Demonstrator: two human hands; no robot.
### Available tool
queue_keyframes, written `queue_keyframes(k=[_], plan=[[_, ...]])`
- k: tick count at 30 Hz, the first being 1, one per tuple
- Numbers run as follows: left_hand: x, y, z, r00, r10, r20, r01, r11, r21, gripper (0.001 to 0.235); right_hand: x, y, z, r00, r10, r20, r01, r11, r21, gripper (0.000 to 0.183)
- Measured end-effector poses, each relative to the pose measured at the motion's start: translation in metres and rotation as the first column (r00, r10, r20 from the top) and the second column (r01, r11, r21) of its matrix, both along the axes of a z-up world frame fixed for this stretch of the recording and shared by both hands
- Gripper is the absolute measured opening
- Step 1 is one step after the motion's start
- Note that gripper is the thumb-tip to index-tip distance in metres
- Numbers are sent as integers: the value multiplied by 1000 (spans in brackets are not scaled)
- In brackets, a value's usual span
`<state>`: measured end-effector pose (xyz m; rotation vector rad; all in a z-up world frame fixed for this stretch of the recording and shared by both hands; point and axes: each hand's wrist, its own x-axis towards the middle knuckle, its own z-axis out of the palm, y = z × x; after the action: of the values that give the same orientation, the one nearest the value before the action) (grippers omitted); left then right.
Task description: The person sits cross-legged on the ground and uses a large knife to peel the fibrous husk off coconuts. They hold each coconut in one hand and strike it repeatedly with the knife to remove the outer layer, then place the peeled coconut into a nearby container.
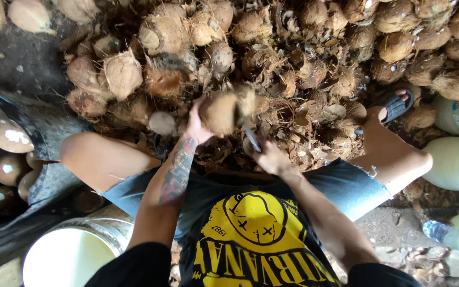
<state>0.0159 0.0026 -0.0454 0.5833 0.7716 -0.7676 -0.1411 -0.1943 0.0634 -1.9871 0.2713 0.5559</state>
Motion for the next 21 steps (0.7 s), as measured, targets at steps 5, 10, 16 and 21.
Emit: queue_keyframes(k=[5, 10, 16, 21], plan=[[-9, 15, -14, 992, -88, -87, 97, 990, 99, 76, -6, 5, 21, 918, -270, -291, 359, 878, 317, 13], [-1, 10, -14, 992, -112, -64, 121, 980, 156, 88, -9, 3, 75, 612, -273, 742, -255, 820, 512, 9], [13, 6, 7, 998, -52, -28, 55, 991, 122, 77, 5, 9, -25, 916, -103, 388, 16, 975, 220, 11], [2, 16, -25, 988, -155, 15, 151, 976, 160, 78, -5, 8, -46, 973, -196, -125, 221, 945, 242, 43]])
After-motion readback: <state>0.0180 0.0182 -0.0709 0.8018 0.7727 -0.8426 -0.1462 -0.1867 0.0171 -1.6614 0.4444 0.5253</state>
